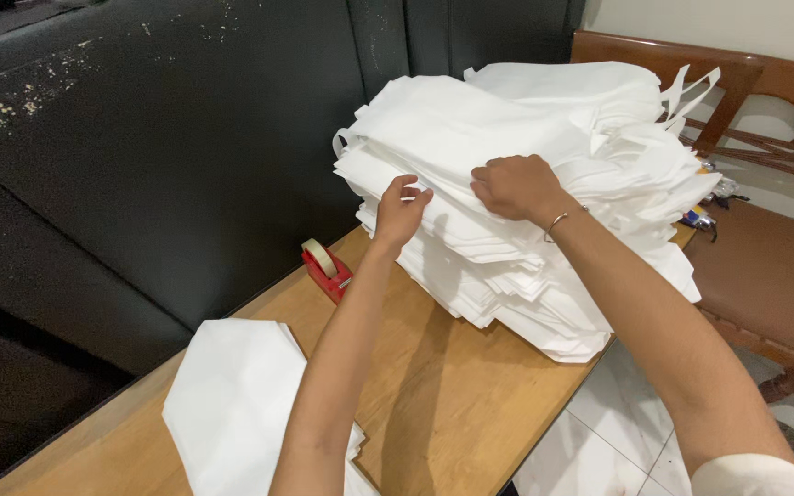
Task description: The person repeatedly picks up white non-woven bags from a large stack, folds them neatly on a wooden table, and places them into a smaller stack. A red tape dispenser is visible on the table but is not used during the task.
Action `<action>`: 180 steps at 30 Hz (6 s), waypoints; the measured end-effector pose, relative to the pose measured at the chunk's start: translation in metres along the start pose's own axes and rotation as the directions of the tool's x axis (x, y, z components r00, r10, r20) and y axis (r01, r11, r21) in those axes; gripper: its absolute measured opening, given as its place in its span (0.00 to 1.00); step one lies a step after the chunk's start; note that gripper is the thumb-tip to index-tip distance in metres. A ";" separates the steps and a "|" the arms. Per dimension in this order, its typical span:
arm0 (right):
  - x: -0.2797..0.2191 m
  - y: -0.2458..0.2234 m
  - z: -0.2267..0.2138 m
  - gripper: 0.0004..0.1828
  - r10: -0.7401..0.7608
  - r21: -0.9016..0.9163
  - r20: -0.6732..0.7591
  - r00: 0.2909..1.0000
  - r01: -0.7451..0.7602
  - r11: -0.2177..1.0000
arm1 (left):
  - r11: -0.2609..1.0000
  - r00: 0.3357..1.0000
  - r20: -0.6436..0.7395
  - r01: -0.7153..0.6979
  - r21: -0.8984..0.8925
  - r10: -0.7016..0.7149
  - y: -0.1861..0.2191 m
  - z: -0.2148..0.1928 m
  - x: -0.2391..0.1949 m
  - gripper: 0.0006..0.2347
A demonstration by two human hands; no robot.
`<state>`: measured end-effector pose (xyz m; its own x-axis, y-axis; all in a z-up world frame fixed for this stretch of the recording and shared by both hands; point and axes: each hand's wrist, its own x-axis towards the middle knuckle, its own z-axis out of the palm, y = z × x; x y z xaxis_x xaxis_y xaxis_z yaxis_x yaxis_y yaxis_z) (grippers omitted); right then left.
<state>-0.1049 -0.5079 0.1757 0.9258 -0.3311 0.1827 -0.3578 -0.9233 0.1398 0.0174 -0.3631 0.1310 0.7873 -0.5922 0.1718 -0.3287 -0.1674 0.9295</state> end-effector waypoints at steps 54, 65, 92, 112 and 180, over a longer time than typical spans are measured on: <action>-0.020 -0.001 -0.074 0.15 0.365 0.347 -0.928 0.078 0.538 0.768 | 0.294 0.886 0.435 0.378 -0.878 0.160 0.064 -0.065 0.004 0.31; 0.011 -0.071 -0.012 0.15 0.490 0.639 -0.515 0.703 0.696 -0.328 | 0.552 0.976 0.057 -0.071 -0.831 0.212 -0.009 -0.139 -0.027 0.25; -0.187 -0.283 0.097 0.18 -0.913 0.431 0.311 0.265 -0.895 -0.113 | 0.878 0.782 -0.404 0.389 -0.278 -0.474 -0.245 -0.278 -0.250 0.31; -0.094 -0.322 0.125 0.42 -0.449 0.526 0.395 0.801 0.204 0.826 | 0.574 0.735 -0.478 0.676 0.462 -0.480 -0.188 -0.243 -0.267 0.32; 0.001 -0.010 -0.019 0.27 0.192 0.125 -0.153 0.969 -0.173 0.977 | 0.780 0.911 -0.120 0.264 -0.567 -0.396 0.021 0.010 0.030 0.20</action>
<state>-0.1023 -0.4951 0.1932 0.8101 -0.4680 0.3532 -0.4948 -0.8688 -0.0164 0.0291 -0.3920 0.1528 0.9096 -0.3782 -0.1720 0.2472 0.1598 0.9557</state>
